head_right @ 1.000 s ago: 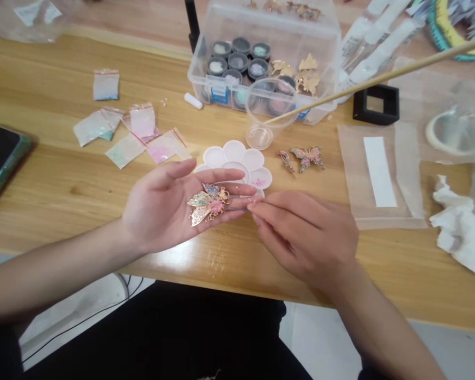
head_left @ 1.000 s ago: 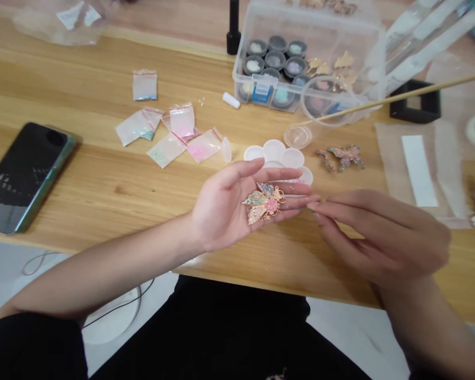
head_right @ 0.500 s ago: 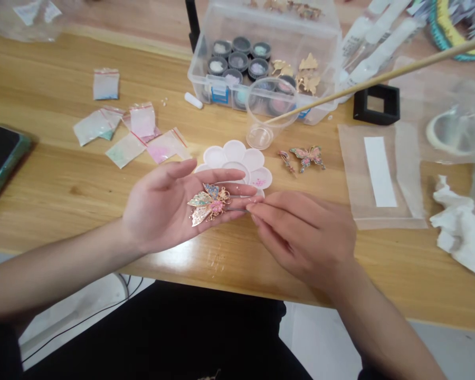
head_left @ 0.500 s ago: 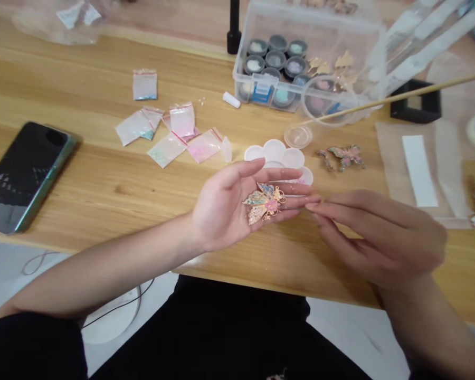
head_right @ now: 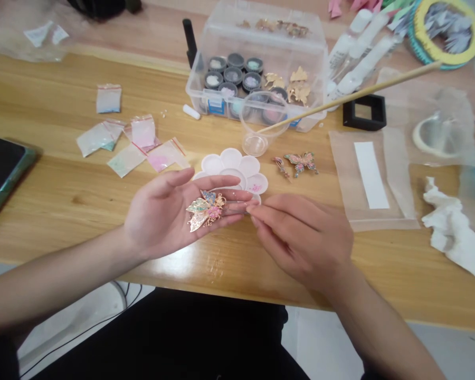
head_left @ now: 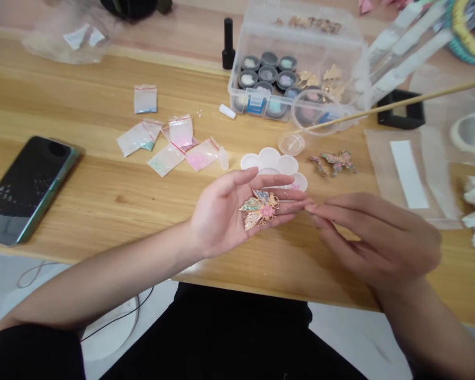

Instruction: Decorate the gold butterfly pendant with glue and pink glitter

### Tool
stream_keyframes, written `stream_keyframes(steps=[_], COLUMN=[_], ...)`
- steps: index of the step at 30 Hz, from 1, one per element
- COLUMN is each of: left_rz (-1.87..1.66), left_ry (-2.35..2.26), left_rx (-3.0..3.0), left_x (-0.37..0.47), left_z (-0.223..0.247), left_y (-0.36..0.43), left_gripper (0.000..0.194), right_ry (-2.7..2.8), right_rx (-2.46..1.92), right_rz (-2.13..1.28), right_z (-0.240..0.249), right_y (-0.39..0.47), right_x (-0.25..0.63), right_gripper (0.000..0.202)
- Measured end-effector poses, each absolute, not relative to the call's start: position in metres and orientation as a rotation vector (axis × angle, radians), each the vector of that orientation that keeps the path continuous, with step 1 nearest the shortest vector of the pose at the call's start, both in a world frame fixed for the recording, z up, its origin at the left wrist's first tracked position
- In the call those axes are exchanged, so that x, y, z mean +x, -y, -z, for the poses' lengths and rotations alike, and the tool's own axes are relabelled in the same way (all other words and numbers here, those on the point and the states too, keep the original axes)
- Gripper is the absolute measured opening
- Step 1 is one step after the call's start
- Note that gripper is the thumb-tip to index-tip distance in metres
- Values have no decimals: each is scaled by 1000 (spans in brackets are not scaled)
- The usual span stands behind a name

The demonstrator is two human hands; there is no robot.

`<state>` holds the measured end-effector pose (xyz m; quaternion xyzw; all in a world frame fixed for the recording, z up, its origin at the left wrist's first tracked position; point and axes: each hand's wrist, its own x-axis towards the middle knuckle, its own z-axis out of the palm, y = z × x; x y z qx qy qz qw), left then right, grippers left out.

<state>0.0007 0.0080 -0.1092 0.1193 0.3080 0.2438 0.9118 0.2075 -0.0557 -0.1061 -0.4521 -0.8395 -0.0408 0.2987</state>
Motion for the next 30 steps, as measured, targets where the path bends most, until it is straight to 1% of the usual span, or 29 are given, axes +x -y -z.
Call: stream_keyframes(steps=[5, 8, 11, 13, 15, 19, 21, 25, 30], left_rz=[-528, -585, -650, -672, -670, -658, -663, -671, -678], left_ry=[-619, -690, -769, -785, -804, -853, -853, -858, -855], left_rx=[231, 242, 269, 274, 267, 248, 244, 241, 256], left_x=[0, 1, 2, 2, 3, 4, 4, 4, 4], left_z=[110, 106, 103, 101, 99, 96, 95, 95, 96], left_y=[-8, -8, -8, -9, -10, -11, -12, -12, -11], left_gripper=[39, 37, 33, 31, 32, 41, 43, 39, 30], right_ry=[2050, 1965, 2019, 2056, 2087, 2131, 2145, 2145, 2139], right_rx=[-1342, -1415, -1430, -1431, -1469, -1511, -1513, -1523, -1475], right_rz=[231, 249, 230, 233, 220, 183, 180, 158, 102], right_z=[104, 109, 117, 124, 130, 135, 136, 137, 140], right_y=[56, 50, 42, 39, 37, 38, 38, 37, 36], right_x=[218, 228, 234, 236, 238, 240, 241, 240, 237], right_gripper=[23, 18, 10, 8, 10, 11, 13, 15, 16])
